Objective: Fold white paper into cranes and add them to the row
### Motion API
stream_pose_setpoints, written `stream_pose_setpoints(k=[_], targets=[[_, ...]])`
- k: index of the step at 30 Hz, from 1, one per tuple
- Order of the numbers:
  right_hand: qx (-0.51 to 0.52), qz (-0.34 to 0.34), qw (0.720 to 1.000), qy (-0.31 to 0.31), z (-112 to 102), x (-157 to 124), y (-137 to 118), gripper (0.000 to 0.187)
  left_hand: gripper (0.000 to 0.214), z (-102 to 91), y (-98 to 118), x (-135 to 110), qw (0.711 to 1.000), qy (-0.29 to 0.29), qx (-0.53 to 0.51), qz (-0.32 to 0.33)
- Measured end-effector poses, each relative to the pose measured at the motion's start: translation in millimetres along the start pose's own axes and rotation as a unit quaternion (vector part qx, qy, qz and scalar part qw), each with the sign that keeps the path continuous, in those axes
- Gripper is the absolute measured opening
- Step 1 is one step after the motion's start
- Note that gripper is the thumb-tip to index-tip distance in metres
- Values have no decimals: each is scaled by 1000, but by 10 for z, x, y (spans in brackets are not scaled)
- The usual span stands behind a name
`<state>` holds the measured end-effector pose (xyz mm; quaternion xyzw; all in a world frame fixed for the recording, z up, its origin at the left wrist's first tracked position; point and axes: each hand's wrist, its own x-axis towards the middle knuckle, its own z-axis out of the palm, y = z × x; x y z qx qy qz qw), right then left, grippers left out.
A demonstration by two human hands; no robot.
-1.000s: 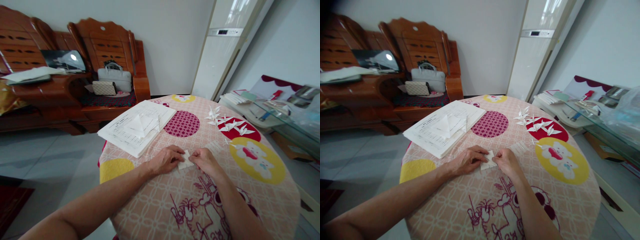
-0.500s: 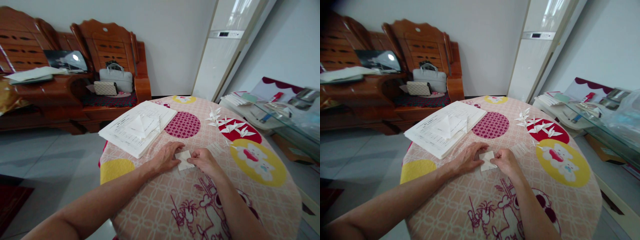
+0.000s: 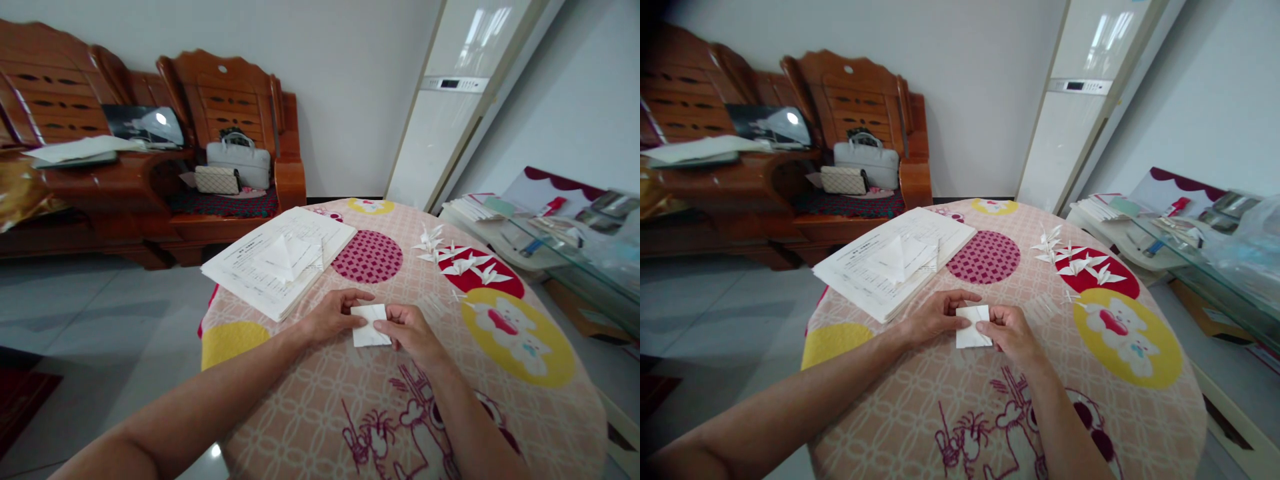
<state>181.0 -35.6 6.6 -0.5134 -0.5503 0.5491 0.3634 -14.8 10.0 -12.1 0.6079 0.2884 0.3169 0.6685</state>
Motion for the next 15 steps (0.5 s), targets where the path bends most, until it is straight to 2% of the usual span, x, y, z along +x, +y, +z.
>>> stream_pose_setpoints(k=[3, 7, 15], targets=[[10, 5, 1000, -8, 35, -7, 3, 31, 63, 25, 2, -4, 998, 6, -64, -14], [30, 15, 999, 19, 77, 2, 26, 34, 60, 57, 22, -14, 995, 18, -93, -16], [49, -11, 999, 15, 98, 18, 54, 28, 51, 89, 37, -17, 998, 47, -43, -8]])
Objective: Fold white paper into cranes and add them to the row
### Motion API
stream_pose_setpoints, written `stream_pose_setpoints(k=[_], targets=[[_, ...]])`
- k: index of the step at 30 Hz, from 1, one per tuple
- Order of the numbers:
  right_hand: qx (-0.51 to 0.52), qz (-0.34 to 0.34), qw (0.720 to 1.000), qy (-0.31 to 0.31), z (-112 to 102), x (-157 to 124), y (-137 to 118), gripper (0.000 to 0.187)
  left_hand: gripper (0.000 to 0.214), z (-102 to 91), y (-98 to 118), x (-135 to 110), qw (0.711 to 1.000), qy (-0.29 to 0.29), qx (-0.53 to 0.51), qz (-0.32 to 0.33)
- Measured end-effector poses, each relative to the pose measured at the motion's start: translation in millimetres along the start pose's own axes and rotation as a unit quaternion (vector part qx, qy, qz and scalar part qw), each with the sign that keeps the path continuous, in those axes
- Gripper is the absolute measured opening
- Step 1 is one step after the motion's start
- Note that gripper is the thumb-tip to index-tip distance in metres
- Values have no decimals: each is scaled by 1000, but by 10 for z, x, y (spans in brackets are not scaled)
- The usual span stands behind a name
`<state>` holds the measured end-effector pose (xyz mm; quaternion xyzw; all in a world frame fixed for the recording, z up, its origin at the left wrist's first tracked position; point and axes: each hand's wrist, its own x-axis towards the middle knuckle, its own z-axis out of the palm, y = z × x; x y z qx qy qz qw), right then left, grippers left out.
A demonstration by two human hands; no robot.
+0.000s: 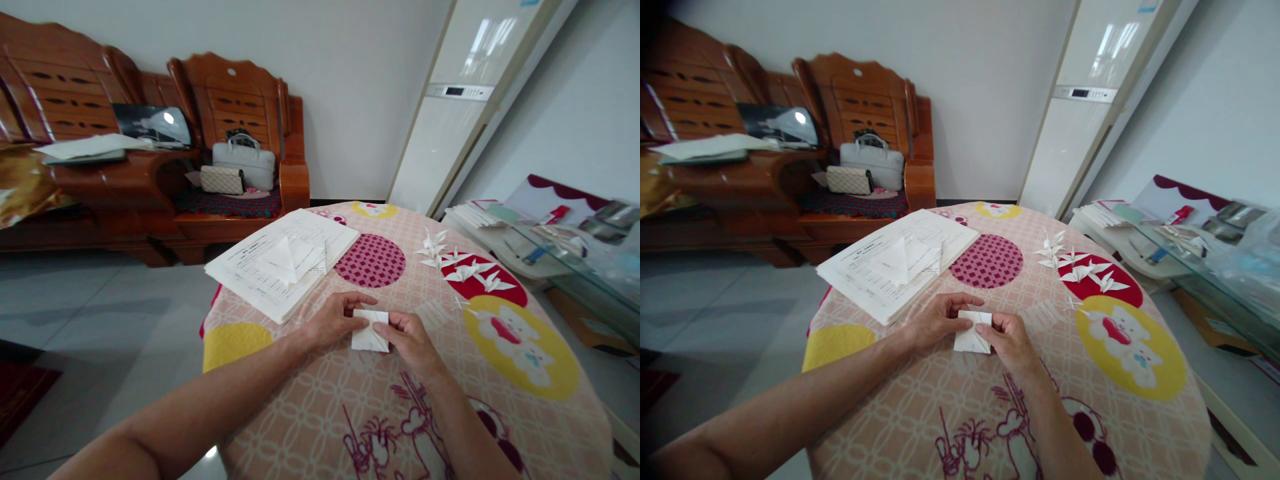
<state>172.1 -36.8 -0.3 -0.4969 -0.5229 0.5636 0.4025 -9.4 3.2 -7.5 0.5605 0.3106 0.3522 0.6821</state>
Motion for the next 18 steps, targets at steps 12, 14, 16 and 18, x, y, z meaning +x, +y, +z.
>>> stream_pose_setpoints(k=[12, 14, 16, 18], targets=[[13, 30, 999, 9, 50, -1, 51, 30, 56, 16, 37, 16, 999, 34, 5, -18], [8, 49, 999, -5, 54, -13, 47, 34, 56, 20, 52, 13, 999, 46, 3, -23], [-3, 53, 998, -15, 53, -24, 38, 35, 58, 20, 57, 11, 998, 46, -16, -35], [-7, 48, 999, -24, 51, -34, 25, 34, 58, 14, 58, 9, 997, 38, -48, -54]])
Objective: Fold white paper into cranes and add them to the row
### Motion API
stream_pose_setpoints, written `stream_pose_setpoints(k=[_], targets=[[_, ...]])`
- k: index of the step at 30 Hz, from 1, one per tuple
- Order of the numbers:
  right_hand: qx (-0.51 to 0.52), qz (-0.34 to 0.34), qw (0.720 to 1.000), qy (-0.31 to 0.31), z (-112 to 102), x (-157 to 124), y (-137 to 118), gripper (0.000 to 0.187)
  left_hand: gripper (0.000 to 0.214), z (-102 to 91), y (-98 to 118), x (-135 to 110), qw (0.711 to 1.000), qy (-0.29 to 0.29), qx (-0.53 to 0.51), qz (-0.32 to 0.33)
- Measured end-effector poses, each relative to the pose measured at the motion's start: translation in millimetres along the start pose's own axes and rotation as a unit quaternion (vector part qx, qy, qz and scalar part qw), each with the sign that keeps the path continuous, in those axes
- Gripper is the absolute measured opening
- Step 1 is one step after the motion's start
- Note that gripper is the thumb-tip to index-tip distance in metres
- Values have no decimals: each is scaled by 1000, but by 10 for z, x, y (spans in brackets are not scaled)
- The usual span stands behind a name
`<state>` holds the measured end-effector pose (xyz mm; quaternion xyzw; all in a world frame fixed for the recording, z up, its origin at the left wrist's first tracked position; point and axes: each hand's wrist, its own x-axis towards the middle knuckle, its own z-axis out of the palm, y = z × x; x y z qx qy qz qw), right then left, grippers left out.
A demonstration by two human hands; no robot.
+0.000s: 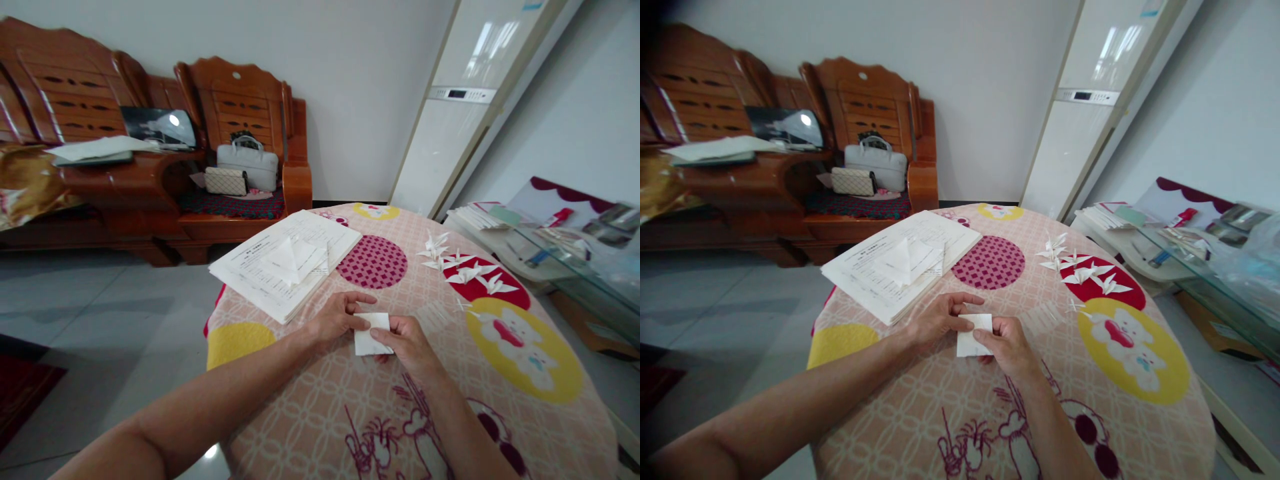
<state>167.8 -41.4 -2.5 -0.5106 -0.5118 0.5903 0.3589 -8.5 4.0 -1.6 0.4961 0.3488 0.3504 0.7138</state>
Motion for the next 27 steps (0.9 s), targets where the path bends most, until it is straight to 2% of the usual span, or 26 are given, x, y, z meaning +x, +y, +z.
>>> stream_pose_setpoints(k=[2, 7, 12, 20, 24, 27], targets=[[-3, -1, 1000, -2, 0, -9, -10, 33, 58, -12, 5, -2, 1000, -12, -10, -16], [-8, 8, 1000, -4, -12, -6, 6, 29, 61, -36, 14, -4, 996, -63, 58, -15], [4, -16, 999, 30, -42, -1, 13, 31, 66, -39, -22, 9, 995, -76, 63, -19], [50, -39, 997, 46, -72, -23, -4, 30, 64, -30, 25, -59, 993, -93, 54, 43], [65, -52, 995, 48, -87, -44, -27, 29, 51, -16, 80, -89, 991, -119, 30, 46], [49, -49, 997, 43, -90, -55, -43, 31, 40, -12, 53, -67, 993, -104, 52, 28]])
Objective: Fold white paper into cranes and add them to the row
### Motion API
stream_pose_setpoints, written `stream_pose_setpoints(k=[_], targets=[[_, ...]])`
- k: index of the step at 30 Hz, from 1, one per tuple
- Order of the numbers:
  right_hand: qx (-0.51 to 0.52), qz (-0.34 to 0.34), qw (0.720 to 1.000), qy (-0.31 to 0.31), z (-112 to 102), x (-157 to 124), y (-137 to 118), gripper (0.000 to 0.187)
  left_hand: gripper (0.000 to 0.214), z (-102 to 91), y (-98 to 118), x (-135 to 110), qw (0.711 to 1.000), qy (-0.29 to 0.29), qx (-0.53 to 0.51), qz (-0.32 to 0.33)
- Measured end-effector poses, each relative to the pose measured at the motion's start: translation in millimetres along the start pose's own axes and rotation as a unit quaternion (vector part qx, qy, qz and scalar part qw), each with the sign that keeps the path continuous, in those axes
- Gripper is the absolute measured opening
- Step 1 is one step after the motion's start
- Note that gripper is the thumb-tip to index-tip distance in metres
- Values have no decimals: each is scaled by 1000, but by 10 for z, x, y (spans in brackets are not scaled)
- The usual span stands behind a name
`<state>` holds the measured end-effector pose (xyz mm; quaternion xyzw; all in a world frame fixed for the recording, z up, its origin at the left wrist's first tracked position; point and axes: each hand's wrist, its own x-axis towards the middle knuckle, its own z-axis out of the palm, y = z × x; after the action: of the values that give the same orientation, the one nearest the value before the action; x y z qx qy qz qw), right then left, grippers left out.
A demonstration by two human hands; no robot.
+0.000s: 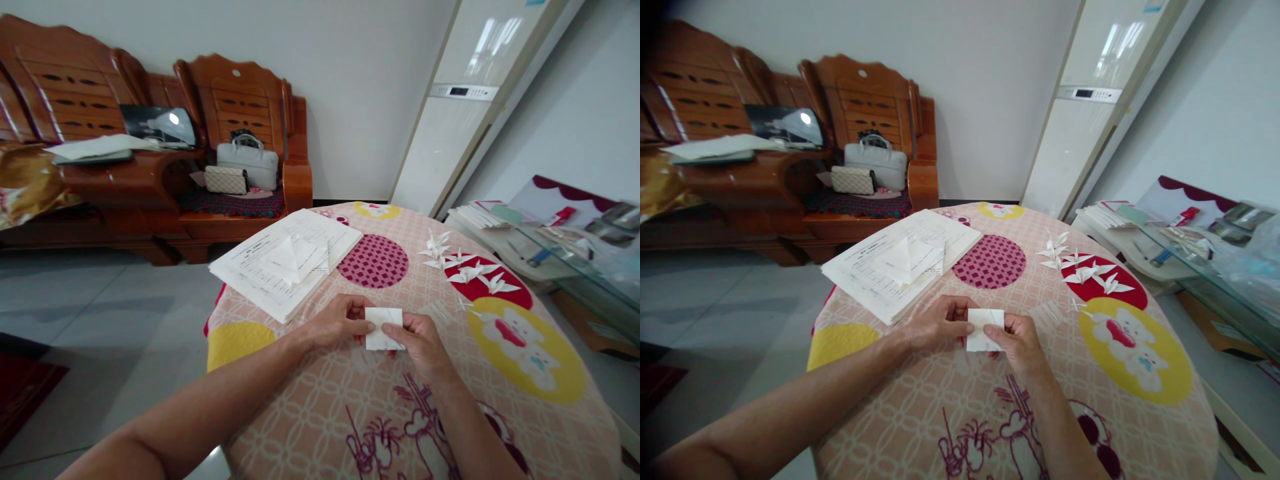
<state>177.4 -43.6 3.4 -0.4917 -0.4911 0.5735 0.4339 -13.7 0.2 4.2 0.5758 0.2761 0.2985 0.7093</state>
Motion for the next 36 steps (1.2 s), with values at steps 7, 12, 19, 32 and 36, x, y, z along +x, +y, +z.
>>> stream_pose_setpoints(k=[7, 12, 19, 32, 36], targets=[[9, -3, 999, -47, 44, 8, 2, 30, 40, 5, -127, 38, 998, 28, 63, 0], [31, -15, 999, -42, 50, -32, -47, 36, 37, 32, 29, -28, 994, 80, 65, 30], [-11, -35, 998, -54, -11, -79, -89, 24, 37, 53, 140, -56, 989, 112, 87, 48], [-29, -7, 1000, 6, 198, -17, 29, 16, 38, 106, -38, -45, 992, 82, 96, 30], [-57, -1, 998, 25, 211, -28, -17, 15, 39, 72, -63, -26, 994, 72, 86, 8]])
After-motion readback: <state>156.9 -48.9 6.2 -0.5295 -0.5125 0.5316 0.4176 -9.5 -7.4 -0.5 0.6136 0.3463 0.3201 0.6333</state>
